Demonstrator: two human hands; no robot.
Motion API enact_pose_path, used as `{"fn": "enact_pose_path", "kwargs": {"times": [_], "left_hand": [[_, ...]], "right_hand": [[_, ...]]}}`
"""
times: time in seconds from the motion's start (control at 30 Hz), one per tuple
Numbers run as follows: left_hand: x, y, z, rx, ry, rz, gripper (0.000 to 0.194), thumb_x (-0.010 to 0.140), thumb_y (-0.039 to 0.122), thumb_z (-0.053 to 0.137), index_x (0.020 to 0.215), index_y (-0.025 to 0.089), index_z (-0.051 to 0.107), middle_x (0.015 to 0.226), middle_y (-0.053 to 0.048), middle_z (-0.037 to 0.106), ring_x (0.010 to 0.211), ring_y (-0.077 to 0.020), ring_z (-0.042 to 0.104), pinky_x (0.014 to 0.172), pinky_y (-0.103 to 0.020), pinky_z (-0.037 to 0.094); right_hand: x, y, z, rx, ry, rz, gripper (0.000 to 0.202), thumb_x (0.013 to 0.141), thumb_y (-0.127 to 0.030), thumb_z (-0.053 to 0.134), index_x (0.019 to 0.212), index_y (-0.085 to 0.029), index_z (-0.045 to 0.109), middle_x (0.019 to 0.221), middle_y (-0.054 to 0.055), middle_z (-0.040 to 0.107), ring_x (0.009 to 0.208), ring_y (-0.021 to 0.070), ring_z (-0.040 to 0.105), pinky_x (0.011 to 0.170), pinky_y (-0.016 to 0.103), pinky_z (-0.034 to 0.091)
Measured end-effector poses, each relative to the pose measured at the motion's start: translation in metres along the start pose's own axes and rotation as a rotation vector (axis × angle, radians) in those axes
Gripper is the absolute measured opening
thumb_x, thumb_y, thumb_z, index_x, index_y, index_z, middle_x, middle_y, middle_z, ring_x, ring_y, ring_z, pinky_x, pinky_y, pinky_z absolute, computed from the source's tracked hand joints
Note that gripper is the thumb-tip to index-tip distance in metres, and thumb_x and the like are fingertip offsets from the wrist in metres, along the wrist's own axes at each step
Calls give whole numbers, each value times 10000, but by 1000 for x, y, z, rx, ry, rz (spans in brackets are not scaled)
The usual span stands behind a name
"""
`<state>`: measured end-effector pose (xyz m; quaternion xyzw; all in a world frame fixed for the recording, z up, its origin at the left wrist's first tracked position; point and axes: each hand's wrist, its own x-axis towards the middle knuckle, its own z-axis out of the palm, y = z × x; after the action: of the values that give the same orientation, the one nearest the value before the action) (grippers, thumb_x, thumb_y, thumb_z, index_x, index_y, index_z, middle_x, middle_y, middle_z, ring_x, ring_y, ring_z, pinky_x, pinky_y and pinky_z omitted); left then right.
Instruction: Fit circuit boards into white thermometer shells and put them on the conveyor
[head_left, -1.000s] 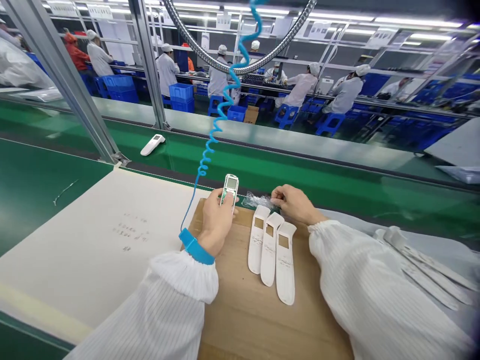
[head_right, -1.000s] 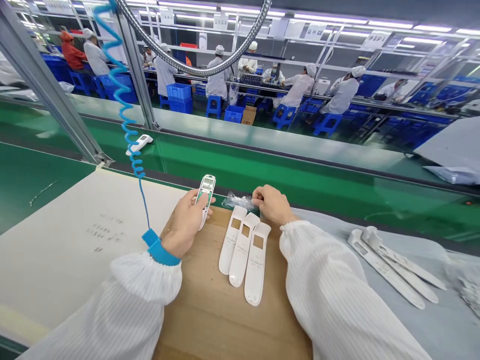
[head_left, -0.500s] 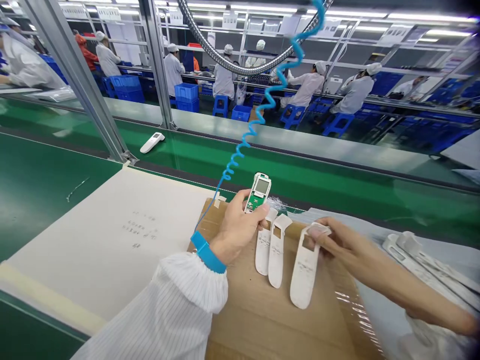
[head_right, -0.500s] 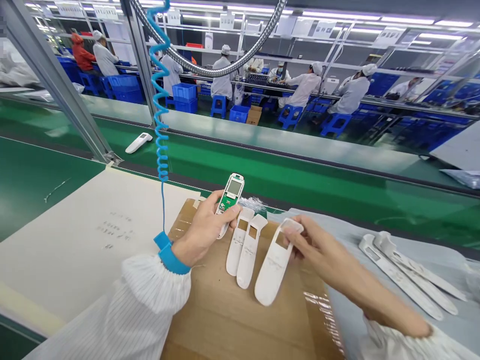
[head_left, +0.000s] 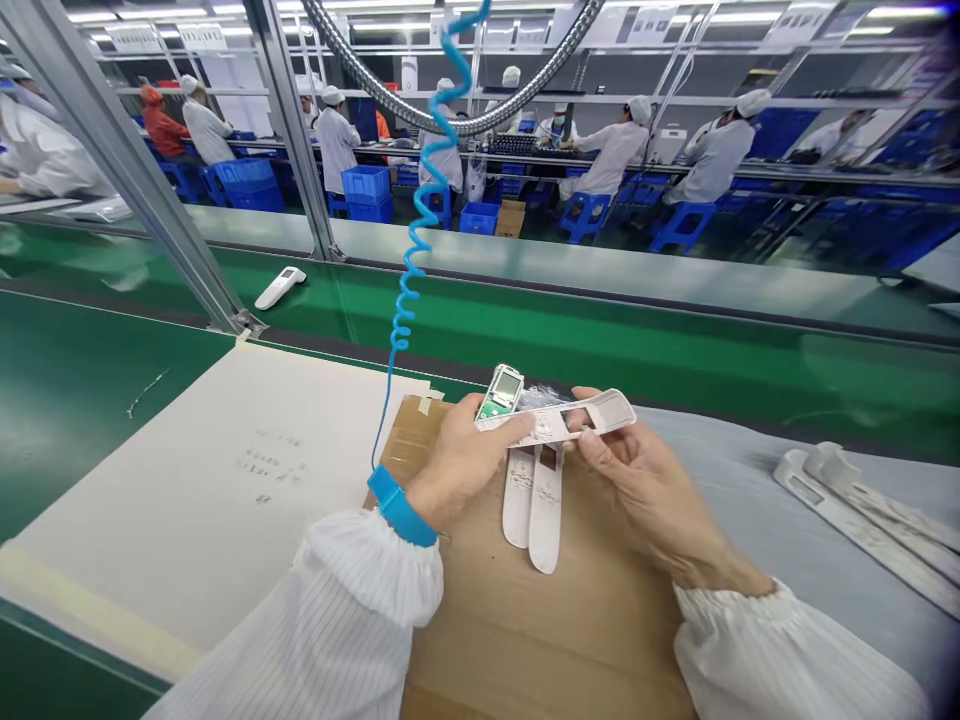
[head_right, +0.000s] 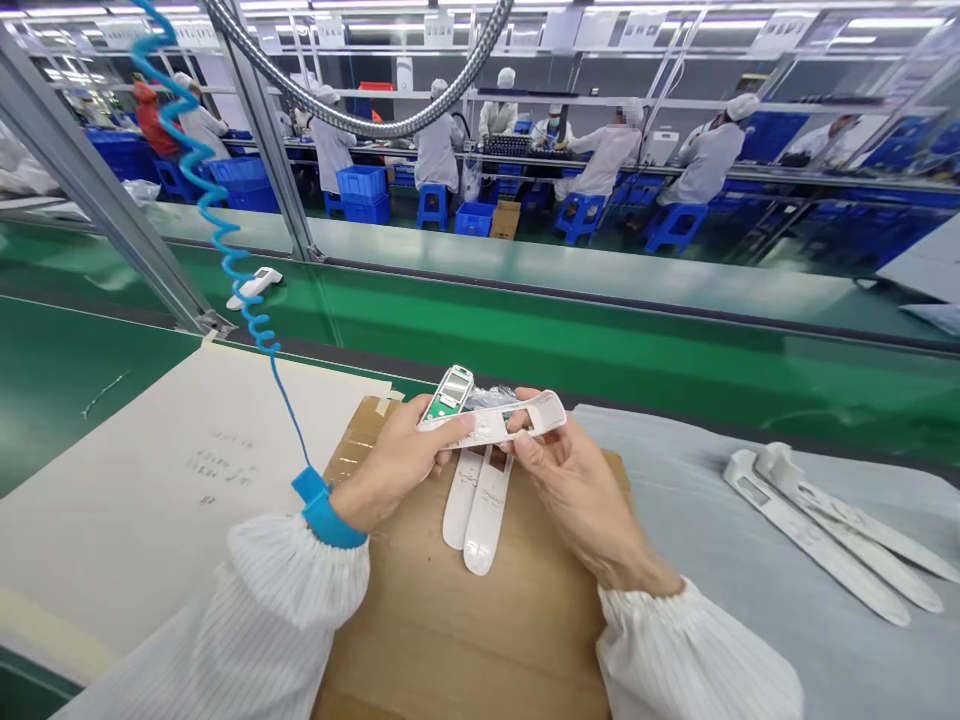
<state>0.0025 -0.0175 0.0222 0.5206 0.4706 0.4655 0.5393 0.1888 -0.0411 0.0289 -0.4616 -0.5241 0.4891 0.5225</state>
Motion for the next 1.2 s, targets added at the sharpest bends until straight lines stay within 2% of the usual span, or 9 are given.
{"fn": "enact_pose_path", "kwargs": {"times": [0.17, 0.27, 0.37, 0.6, 0.77, 0.87, 0.97, 1.07, 1.2], "left_hand": [[2, 5, -5, 195, 155, 194, 396, 1044, 481, 355, 1169, 228, 633, 1064, -54, 699, 974, -202, 640, 820, -324, 490], [-4, 10, -5, 345, 160, 386, 330, 1038, 381, 435, 1304, 252, 581, 1266, -44, 660, 1151, -212, 603, 976, -354, 457], [-10, 10, 1, 453, 17, 546, 318, 983, 321, 580, 1296, 270, 597, 1335, -18, 634, 1229, -205, 565, 1054, -350, 420], [-13, 7, 6, 394, -145, 532, 301, 960, 325, 630, 1251, 246, 630, 1254, -16, 670, 1172, -181, 604, 1009, -300, 471], [-24, 13, 14, 658, -184, 498, 379, 1044, 391, 434, 1390, 274, 530, 1318, -47, 645, 1155, -233, 639, 976, -370, 510], [-32, 12, 26, 959, -251, 504, 462, 1031, 489, 415, 1370, 195, 523, 1196, -106, 696, 1002, -295, 700, 801, -398, 558], [-38, 10, 37, 1199, -294, 619, 531, 1036, 530, 338, 1309, 127, 551, 1007, -118, 731, 789, -295, 719, 617, -383, 540], [-37, 9, 40, 1264, -263, 707, 533, 1038, 533, 317, 1217, 114, 596, 907, -100, 730, 690, -277, 704, 520, -367, 498], [-27, 6, 27, 1131, -40, 674, 456, 1037, 521, 355, 1070, 163, 636, 889, -71, 735, 792, -251, 711, 613, -351, 528]], "right_hand": [[-3, 2, -9, -85, 34, -11, 411, 842, -509, 749, 1206, -355, 637, 1215, 17, 680, 1125, 239, 643, 1003, 376, 534], [-3, 0, -6, -103, 21, -64, 380, 873, -511, 715, 1201, -332, 644, 1276, 24, 681, 1228, 254, 604, 1061, 402, 498], [-4, 0, -1, -82, 28, -76, 407, 858, -522, 728, 1196, -308, 651, 1216, 34, 712, 1191, 262, 627, 1035, 415, 509], [-3, 2, -1, -58, 29, -60, 444, 807, -558, 766, 1152, -293, 676, 1224, 32, 706, 1162, 270, 633, 1029, 421, 498], [-7, -6, 19, 226, 123, 14, 485, 843, -715, 612, 1067, -288, 661, 1193, 42, 688, 1216, 273, 592, 1061, 411, 490], [-9, -12, 27, 575, 183, 137, 454, 901, -698, 509, 861, -265, 638, 811, 31, 651, 989, 244, 660, 910, 377, 576], [-9, -15, 24, 790, 277, 226, 394, 934, -501, 493, 644, -236, 526, 496, -30, 367, 563, 157, 534, 618, 282, 561], [-9, -17, 17, 906, 293, 261, 395, 937, -436, 478, 610, -216, 500, 474, -41, 318, 489, 125, 448, 528, 244, 511], [-10, -19, 18, 869, 87, 222, 317, 951, -502, 573, 845, -213, 646, 756, 0, 596, 829, 168, 632, 805, 295, 587]]}}
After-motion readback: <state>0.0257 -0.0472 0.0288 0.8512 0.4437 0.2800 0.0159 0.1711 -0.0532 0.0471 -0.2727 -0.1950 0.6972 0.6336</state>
